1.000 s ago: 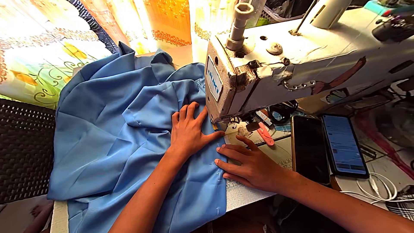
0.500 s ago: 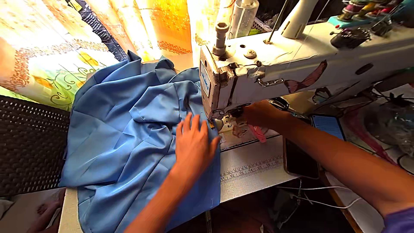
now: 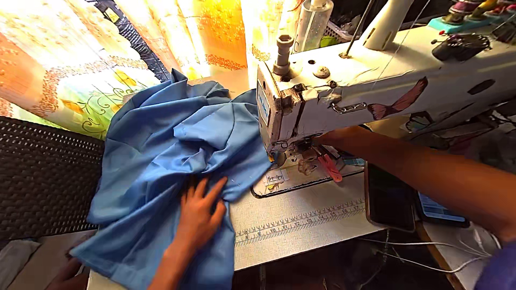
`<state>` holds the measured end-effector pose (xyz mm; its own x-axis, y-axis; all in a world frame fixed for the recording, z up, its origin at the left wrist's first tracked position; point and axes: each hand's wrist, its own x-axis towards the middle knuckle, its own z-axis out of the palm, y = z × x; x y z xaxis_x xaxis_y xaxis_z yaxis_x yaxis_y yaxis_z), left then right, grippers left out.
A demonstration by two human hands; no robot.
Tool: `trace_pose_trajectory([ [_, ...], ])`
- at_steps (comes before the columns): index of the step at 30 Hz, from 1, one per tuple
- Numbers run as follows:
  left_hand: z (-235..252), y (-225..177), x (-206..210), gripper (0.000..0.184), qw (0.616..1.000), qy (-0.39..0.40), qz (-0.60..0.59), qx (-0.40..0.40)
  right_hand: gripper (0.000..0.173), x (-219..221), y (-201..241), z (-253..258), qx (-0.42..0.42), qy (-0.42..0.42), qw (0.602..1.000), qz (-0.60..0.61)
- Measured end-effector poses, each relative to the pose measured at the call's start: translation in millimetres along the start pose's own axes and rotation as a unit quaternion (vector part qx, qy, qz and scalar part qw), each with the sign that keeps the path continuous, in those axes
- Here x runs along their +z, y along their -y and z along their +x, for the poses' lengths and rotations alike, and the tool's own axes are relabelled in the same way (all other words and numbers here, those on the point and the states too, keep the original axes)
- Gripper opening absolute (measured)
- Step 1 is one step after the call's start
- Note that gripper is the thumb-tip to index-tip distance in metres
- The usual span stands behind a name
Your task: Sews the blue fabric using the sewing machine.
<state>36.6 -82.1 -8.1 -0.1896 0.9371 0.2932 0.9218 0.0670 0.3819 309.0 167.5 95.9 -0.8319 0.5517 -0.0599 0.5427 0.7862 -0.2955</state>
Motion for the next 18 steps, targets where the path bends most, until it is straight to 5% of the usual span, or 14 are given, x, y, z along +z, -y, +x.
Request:
trace_pose_trajectory([
  [2, 34, 23, -5, 0.041, 0.999, 0.027, -0.006, 0.041, 0.026, -18, 32, 10, 0.047, 0.116, 0.987, -0.103],
  [3, 55, 31, -7, 0.038, 0.997, 0.037, -0.007, 0.069, 0.021, -12, 31, 8, 0.008, 0.094, 0.982, -0.165],
  [5, 101, 41, -7, 0.034, 0.991, 0.037, 0.010, 0.125, 0.011, 18, 5, -4, -0.179, -0.124, 0.946, -0.239],
  [6, 125, 41, -6, 0.030, 0.988, 0.029, 0.020, 0.150, 0.013, 26, 1, -9, -0.227, -0.161, 0.928, -0.247],
  [11, 205, -6, 2, 0.020, 0.975, 0.024, 0.069, 0.210, 0.022, 35, 40, -34, -0.190, -0.002, 0.954, -0.230],
  [14, 203, -40, 6, 0.013, 0.977, -0.007, 0.126, 0.172, 0.022, 32, 42, -28, -0.202, 0.059, 0.956, -0.204],
  [18, 145, -66, 7, 0.010, 0.992, -0.064, 0.051, 0.101, 0.032, 45, 10, -22, -0.272, -0.030, 0.955, -0.112],
])
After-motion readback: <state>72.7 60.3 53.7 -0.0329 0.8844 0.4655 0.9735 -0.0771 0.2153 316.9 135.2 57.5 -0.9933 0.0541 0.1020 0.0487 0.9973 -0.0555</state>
